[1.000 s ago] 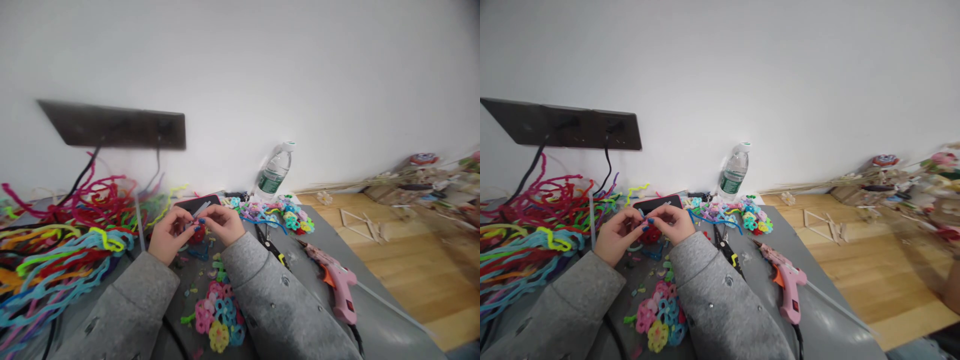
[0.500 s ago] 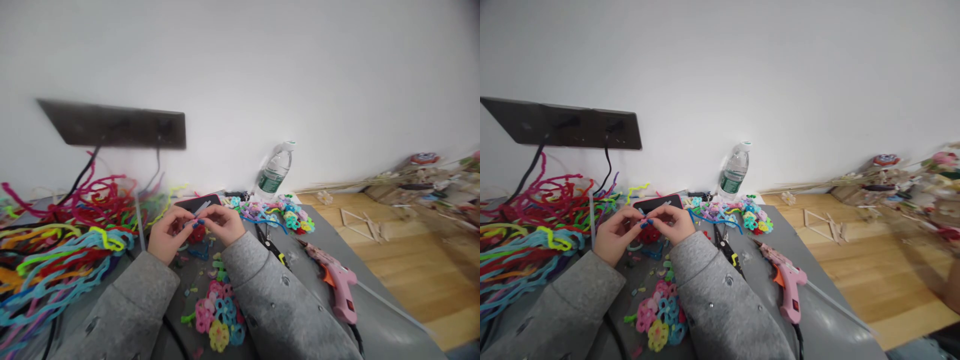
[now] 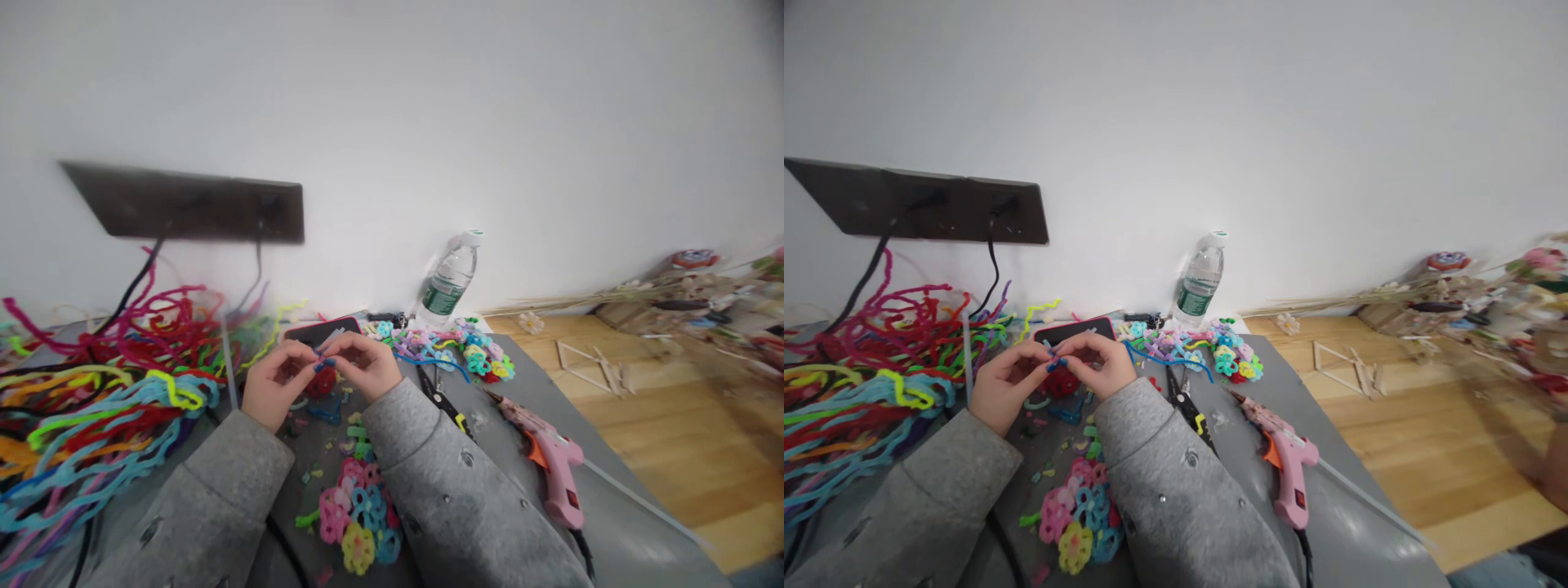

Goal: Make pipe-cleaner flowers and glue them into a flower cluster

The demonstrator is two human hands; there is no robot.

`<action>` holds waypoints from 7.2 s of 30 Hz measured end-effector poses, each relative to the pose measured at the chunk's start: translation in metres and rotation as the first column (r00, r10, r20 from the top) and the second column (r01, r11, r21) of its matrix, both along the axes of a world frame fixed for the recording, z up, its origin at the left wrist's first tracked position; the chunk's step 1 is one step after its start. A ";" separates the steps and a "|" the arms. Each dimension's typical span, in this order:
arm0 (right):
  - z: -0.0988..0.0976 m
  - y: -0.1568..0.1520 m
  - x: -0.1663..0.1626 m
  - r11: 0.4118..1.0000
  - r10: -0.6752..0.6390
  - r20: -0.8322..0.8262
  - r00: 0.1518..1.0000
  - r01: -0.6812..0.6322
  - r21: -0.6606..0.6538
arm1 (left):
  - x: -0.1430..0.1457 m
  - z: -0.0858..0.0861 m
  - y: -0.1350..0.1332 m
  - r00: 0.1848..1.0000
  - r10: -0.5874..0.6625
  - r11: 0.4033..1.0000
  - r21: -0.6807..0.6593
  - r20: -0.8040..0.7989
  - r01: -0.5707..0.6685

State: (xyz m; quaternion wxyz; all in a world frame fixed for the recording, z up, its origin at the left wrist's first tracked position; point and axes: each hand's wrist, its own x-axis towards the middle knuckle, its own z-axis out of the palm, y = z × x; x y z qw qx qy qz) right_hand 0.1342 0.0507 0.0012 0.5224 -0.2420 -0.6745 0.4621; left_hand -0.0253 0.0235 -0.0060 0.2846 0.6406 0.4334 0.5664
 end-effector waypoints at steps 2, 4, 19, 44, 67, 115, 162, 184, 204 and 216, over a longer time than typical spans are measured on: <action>0.000 -0.001 -0.001 0.999 0.018 -0.038 0.999 -0.019 -0.036 | 0.000 0.000 0.000 1.000 0.004 1.000 -0.016 0.007 -0.004; 0.000 -0.001 -0.002 0.997 0.029 -0.058 0.998 -0.033 -0.073 | 0.000 0.001 0.000 1.000 0.004 0.999 -0.035 0.020 -0.004; 0.001 -0.003 -0.002 0.990 0.066 -0.086 0.994 -0.075 -0.115 | 0.000 0.004 -0.001 1.000 -0.002 0.996 -0.085 0.030 0.005; 0.007 0.020 0.047 0.858 -0.477 -0.373 0.796 0.329 -0.395 | 0.021 0.004 -0.010 0.857 -0.406 0.913 -0.104 -0.317 0.394; -0.003 0.006 0.021 0.927 0.177 0.064 0.982 -0.144 -0.345 | 0.013 0.006 -0.014 0.962 -0.007 0.998 0.059 -0.274 0.024; -0.034 -0.150 0.063 0.460 -0.646 0.756 -0.108 0.736 0.497 | 0.018 0.006 -0.019 0.978 -0.121 0.991 0.034 -0.171 0.129; -0.006 -0.148 0.037 0.671 -0.656 0.655 0.374 0.686 0.281 | 0.043 0.007 -0.038 0.825 -0.258 0.884 -0.222 0.503 0.412; -0.003 -0.144 0.043 0.701 -0.622 0.677 0.394 0.665 0.258 | 0.041 0.006 -0.039 0.767 -0.317 0.825 -0.236 0.558 0.513; -0.005 -0.145 0.045 0.694 -0.651 0.644 0.402 0.658 0.291 | 0.044 0.006 -0.042 0.739 -0.325 0.807 -0.235 0.590 0.543; -0.010 -0.146 0.045 0.698 -0.642 0.644 0.416 0.665 0.266 | 0.043 0.006 -0.042 0.761 -0.325 0.818 -0.237 0.562 0.525</action>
